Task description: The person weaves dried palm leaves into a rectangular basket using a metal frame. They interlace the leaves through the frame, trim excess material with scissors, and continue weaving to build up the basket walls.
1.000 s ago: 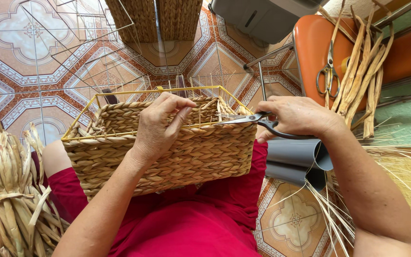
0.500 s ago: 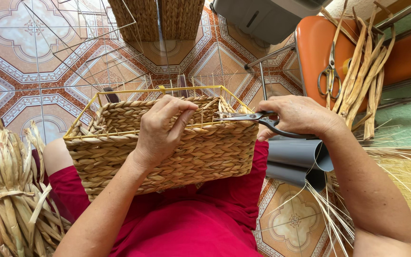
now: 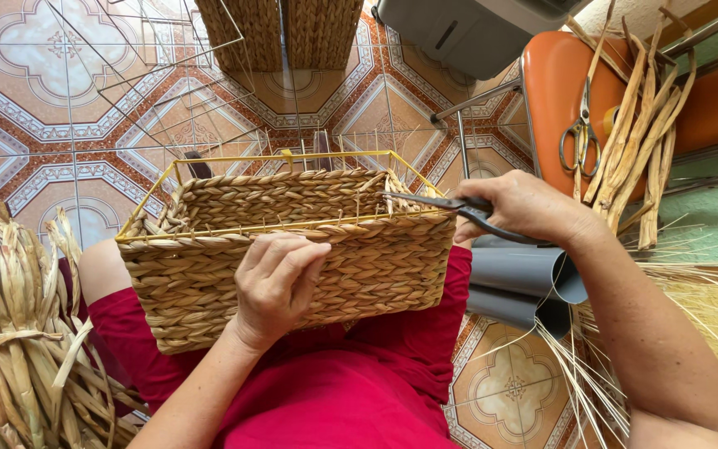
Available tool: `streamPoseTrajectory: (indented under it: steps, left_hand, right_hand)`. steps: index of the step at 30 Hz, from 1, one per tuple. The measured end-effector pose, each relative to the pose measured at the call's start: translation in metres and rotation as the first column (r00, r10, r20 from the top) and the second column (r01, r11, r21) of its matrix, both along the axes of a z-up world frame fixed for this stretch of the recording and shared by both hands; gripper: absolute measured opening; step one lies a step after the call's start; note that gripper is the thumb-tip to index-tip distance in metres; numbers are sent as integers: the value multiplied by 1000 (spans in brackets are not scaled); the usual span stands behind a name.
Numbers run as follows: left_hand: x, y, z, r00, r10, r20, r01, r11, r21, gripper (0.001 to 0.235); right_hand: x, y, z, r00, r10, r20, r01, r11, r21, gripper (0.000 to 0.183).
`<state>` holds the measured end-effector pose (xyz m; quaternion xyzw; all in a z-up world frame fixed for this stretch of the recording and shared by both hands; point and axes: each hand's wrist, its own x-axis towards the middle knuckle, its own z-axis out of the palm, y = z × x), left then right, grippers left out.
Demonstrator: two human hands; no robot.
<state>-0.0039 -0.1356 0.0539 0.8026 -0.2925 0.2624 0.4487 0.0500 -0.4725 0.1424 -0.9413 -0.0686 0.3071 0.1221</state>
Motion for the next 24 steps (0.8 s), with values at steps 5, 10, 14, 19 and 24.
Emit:
streamPoseTrajectory:
  steps: [5, 10, 14, 19, 24]
  left_hand:
    - [-9, 0, -13, 1000, 8, -24, -6, 998, 67, 22]
    - [-11, -1, -16, 999, 20, -25, -19, 998, 65, 22]
    - [-11, 0, -17, 999, 10, -33, -8, 998, 70, 21]
    - [-11, 0, -19, 999, 16, -33, -14, 997, 71, 20]
    - [-11, 0, -21, 1000, 11, -27, -9, 997, 74, 20]
  right_hand:
    - [-6, 10, 12, 992, 92, 82, -91, 996, -27, 70]
    - [0, 34, 10, 988, 155, 22, -146, 960, -240, 74]
    - [3, 41, 10, 979, 191, 67, -173, 962, -212, 72]
    - [0, 37, 4, 991, 123, 50, -111, 973, -202, 71]
    - [-5, 29, -3, 989, 121, 81, -108, 983, -149, 62]
